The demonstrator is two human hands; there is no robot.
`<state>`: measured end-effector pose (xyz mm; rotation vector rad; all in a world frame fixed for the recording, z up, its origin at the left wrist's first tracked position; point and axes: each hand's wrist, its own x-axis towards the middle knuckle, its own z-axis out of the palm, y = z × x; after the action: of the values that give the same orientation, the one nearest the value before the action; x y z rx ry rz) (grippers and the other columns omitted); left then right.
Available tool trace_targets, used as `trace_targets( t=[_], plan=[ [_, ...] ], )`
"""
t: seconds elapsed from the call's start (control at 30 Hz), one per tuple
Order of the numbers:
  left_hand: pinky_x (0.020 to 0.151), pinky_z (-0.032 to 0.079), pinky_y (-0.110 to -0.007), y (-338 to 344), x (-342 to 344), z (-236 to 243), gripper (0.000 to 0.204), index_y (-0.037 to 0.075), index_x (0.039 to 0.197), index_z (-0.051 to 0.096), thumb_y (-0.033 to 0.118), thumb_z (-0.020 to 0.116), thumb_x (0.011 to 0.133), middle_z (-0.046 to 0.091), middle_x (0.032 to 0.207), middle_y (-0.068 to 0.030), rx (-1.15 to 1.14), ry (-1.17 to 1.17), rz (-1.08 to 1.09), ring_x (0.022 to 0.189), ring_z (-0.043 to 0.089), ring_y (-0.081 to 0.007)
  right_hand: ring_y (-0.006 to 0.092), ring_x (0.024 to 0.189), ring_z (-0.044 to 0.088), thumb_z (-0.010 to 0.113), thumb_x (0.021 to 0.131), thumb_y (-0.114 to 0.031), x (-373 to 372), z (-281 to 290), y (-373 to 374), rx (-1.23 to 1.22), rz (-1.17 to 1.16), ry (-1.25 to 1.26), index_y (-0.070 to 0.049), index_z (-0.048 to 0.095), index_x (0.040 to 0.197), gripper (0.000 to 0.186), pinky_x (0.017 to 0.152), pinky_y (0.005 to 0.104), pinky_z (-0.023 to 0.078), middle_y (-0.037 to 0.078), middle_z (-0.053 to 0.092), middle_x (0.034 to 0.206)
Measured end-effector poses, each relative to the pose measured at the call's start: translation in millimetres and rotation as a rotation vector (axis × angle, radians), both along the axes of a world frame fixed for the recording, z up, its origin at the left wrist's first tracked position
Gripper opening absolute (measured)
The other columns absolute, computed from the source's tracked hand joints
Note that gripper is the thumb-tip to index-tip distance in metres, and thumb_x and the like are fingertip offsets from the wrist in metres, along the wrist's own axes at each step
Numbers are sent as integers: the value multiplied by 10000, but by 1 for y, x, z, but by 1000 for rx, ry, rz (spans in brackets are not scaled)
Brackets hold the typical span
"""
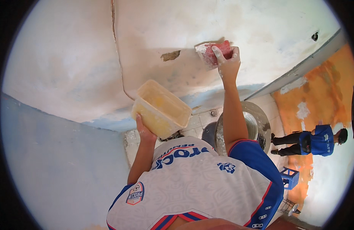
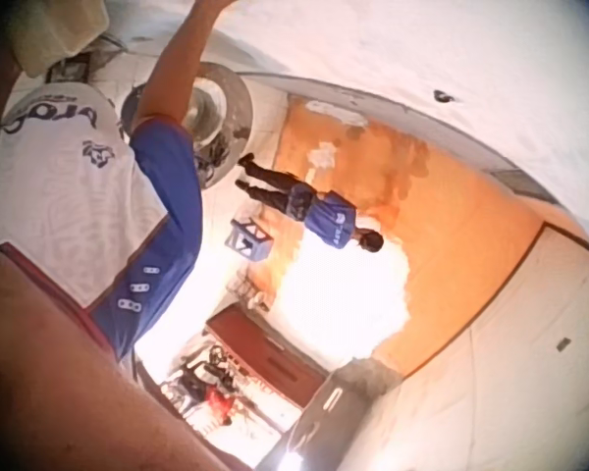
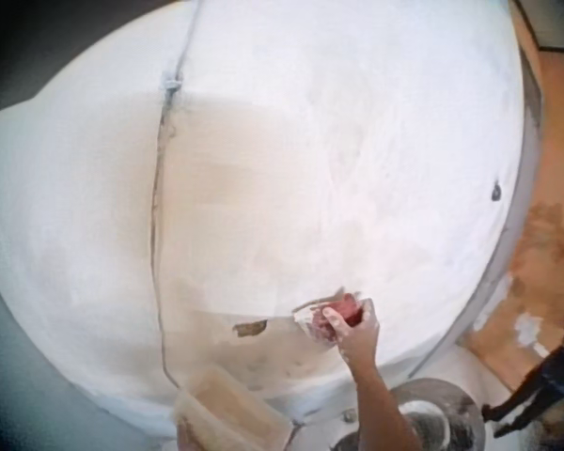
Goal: The person applies filler to a hole in the ceiling and surrounding wall using a putty knife, repeatedly taking material from a plastic container.
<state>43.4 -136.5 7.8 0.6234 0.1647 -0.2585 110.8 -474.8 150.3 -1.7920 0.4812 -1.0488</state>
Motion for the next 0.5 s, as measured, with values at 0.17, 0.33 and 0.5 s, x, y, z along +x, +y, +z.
trace_targets(
  t=[0.17,0.33,0.5],
  plan=[
    [1158,410,-475,4,-9,10,689,105,1548,379,572,440,1045,494,1518,-120,7,11,71,1390,484,-321,146,777,586,906,796,-273,7,-3,-2,-42,33,-71,-45,564,931,433,738,321,517,60,658,842],
    [1162,406,-478,2,-13,10,701,101,1558,359,573,435,1045,477,1533,-121,37,-25,92,1398,476,-321,212,788,620,939,746,-315,7,-8,0,54,118,-124,-44,555,933,506,754,365,525,99,671,852],
    [1168,401,-476,0,-16,8,742,102,1565,349,602,446,1026,469,1540,-121,63,-108,151,1407,466,-326,110,801,582,900,815,-209,5,2,12,2,32,-54,-44,559,933,397,750,283,520,41,646,886]
  ],
)
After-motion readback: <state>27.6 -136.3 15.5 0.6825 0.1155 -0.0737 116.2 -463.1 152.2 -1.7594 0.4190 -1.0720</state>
